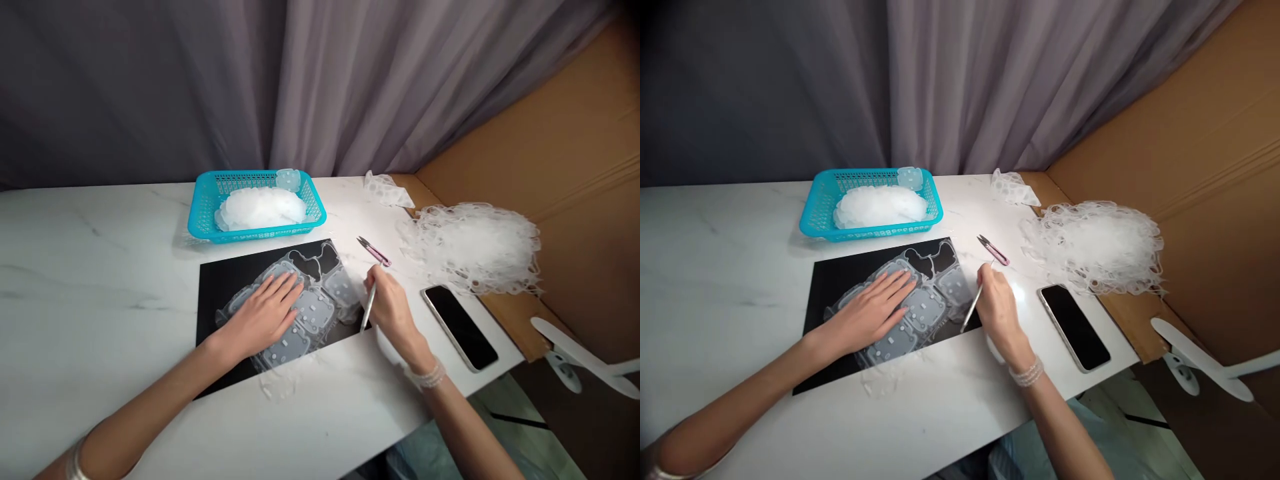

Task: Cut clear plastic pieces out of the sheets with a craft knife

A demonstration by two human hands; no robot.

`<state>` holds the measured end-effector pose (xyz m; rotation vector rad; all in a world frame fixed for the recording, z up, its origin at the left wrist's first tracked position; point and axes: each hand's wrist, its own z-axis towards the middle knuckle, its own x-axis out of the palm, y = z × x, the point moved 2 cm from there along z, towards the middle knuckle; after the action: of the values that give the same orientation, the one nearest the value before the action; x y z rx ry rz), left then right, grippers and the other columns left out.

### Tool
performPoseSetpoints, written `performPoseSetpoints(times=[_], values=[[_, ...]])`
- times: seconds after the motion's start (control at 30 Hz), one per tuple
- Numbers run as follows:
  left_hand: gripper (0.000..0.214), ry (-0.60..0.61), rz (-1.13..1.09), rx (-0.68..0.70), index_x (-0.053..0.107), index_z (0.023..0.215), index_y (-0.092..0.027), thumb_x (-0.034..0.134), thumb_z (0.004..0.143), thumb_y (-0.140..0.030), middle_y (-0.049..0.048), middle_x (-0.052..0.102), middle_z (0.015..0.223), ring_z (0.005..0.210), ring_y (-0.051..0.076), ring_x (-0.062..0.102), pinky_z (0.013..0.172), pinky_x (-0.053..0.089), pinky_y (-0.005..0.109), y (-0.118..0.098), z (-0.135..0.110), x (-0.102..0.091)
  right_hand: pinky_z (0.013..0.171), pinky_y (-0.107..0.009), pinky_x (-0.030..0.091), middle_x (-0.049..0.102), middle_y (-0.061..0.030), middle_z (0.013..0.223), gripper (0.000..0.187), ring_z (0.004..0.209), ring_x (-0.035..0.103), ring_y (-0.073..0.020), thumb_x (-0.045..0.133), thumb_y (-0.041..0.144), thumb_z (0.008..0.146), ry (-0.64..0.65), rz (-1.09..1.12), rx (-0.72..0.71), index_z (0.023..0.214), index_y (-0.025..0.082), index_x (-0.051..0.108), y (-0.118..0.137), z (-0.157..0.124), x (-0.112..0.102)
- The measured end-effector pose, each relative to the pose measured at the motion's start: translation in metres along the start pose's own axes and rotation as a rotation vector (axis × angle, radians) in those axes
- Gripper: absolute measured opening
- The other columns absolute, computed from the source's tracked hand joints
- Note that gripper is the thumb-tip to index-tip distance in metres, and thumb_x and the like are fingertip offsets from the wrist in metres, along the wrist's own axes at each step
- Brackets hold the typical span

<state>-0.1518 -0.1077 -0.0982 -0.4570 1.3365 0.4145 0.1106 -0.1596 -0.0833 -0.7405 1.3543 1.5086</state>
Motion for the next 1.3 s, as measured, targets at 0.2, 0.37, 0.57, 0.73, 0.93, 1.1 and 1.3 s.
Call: performPoseSetpoints(times=[0.2, 0.37, 0.57, 0.73, 0.93, 1.1, 1.3], values=[[0.052, -0.006, -0.046, -0.046, 0.043, 0.150, -0.012, 0.037, 0.103, -0.032, 0.0159, 0.040, 0.157, 0.148, 0.029, 0.033, 0.120, 0.029, 0.050, 0.002, 0.016, 0.013, 0.061, -0.031, 0.027, 0.045, -0.0026, 0.071, 0.010, 0.066, 0.041, -0.0199, 0.040, 0.016, 0.091, -0.087, -0.168, 0.007, 0.083, 0.022, 0.042, -0.038, 0.052, -0.017], [0.049, -0.084, -0.010, -0.041, 0.046, 0.147, -0.010, 0.039, 0.102, -0.030, 0.0186, 0.045, 0.153, 0.145, 0.031, 0.037, 0.118, 0.029, 0.052, -0.002, 0.016, 0.008, 0.064, -0.033, 0.036, 0.055, -0.0037, 0.077, 0.029, 0.069, 0.049, -0.0203, 0.038, 0.046, 0.101, -0.164, 0.021, 0.094, 0.094, 0.021, 0.050, -0.025, 0.050, -0.029], [0.040, -0.216, 0.051, 0.054, 0.059, 0.132, -0.006, 0.042, 0.101, -0.027, 0.0178, 0.062, 0.137, 0.132, 0.031, 0.053, 0.115, 0.037, 0.047, -0.034, -0.027, 0.004, 0.073, -0.033, 0.053, 0.066, -0.0053, 0.094, 0.045, 0.077, 0.065, -0.0182, 0.034, 0.053, 0.103, 0.054, 0.582, 0.168, 0.124, 0.022, 0.059, 0.042, -0.001, -0.014], [0.040, -0.206, 0.121, 0.048, 0.059, 0.129, -0.005, 0.049, 0.098, -0.028, 0.0233, 0.063, 0.132, 0.126, 0.036, 0.058, 0.109, 0.042, 0.050, -0.046, -0.043, 0.006, 0.085, -0.036, 0.056, 0.074, -0.0097, 0.104, 0.037, 0.093, 0.072, -0.0223, 0.051, 0.042, 0.100, 0.232, 0.600, 0.088, 0.126, 0.020, 0.065, 0.077, -0.042, 0.005], [0.038, -0.185, 0.120, 0.073, 0.057, 0.129, -0.008, 0.052, 0.095, -0.023, 0.0254, 0.062, 0.133, 0.127, 0.038, 0.057, 0.109, 0.043, 0.053, -0.043, -0.043, 0.005, 0.076, -0.034, 0.057, 0.074, -0.0093, 0.095, 0.028, 0.081, 0.070, -0.0200, 0.049, 0.030, 0.101, 0.294, 0.446, -0.135, 0.116, 0.019, 0.071, 0.088, -0.048, 0.009], [0.040, -0.173, 0.103, 0.073, 0.055, 0.130, -0.008, 0.053, 0.094, -0.023, 0.0252, 0.062, 0.133, 0.127, 0.038, 0.057, 0.108, 0.043, 0.053, -0.044, -0.044, 0.003, 0.072, -0.034, 0.056, 0.072, -0.0096, 0.092, 0.028, 0.080, 0.068, -0.0206, 0.047, 0.027, 0.102, 0.301, 0.381, -0.216, 0.113, 0.019, 0.072, 0.093, -0.042, 0.013], [0.038, -0.175, 0.105, 0.071, 0.056, 0.129, -0.007, 0.052, 0.094, -0.023, 0.0261, 0.062, 0.132, 0.127, 0.038, 0.057, 0.108, 0.043, 0.053, -0.044, -0.044, 0.003, 0.070, -0.034, 0.054, 0.068, -0.0088, 0.093, 0.026, 0.078, 0.064, -0.0198, 0.044, 0.022, 0.103, 0.261, 0.287, -0.258, 0.114, 0.021, 0.067, 0.097, -0.046, 0.021]])
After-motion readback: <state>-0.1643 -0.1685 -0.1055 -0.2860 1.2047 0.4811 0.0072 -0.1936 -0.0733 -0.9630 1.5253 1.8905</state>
